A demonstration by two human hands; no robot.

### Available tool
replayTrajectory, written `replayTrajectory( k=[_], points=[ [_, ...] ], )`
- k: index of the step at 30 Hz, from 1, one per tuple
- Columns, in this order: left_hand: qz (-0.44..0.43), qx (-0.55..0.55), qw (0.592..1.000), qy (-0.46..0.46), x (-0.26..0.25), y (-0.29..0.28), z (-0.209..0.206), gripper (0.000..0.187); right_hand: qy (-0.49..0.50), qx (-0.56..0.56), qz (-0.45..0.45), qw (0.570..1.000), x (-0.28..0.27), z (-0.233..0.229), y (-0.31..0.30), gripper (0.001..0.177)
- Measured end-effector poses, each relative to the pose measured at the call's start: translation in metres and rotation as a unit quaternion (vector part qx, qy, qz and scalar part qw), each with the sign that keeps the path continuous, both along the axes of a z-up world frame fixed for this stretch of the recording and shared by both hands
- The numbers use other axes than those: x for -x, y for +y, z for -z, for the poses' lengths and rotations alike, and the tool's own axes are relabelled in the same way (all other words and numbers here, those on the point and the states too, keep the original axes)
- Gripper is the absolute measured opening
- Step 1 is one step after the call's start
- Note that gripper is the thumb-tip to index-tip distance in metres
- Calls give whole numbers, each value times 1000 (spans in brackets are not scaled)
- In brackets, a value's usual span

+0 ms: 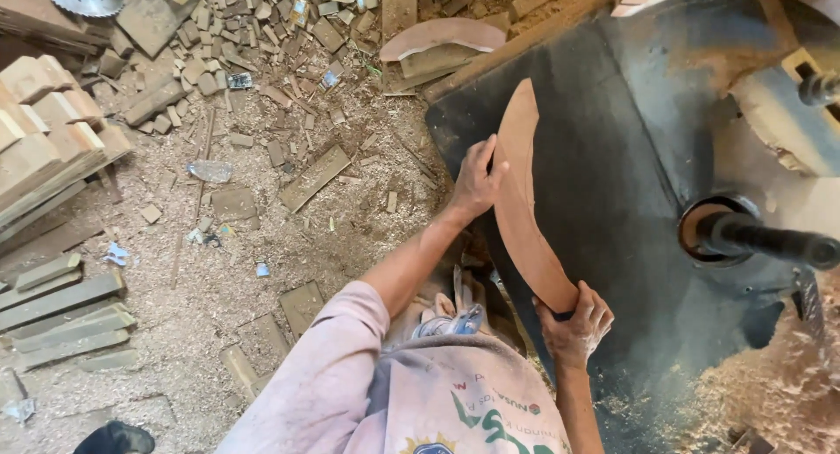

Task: The person holds a curved wooden piece against a spinning lathe spindle, repeatedly pressing and rotating it to shape the surface. The person flips the piece to work different sides and continues the shaping process throughout the clip.

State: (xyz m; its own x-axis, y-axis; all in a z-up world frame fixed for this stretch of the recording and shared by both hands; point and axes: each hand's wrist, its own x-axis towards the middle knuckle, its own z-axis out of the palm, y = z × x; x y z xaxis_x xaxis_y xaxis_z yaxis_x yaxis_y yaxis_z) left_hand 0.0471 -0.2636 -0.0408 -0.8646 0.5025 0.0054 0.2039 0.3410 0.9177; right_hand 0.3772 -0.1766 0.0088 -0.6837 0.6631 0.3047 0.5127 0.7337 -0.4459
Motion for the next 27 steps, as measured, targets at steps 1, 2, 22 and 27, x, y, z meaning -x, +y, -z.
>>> replayTrajectory(
  k=[1, 2, 22, 27],
  points=[
    [-1, -1, 1000, -3, 5, 3, 8, 69, -3, -1, -1, 1000, 7, -10, -1, 96],
    [-5, 9, 998, 69, 9, 7, 15, 69, -34, 32, -9, 999, 13, -21, -1, 98],
    [188, 48, 876, -441, 8, 8, -150, 114, -50, 601, 65, 795, 82, -55, 2, 80],
    [221, 77, 871, -433, 6, 43, -175, 79, 272, 846, 145, 436, 72, -30, -23, 71]
  ],
)
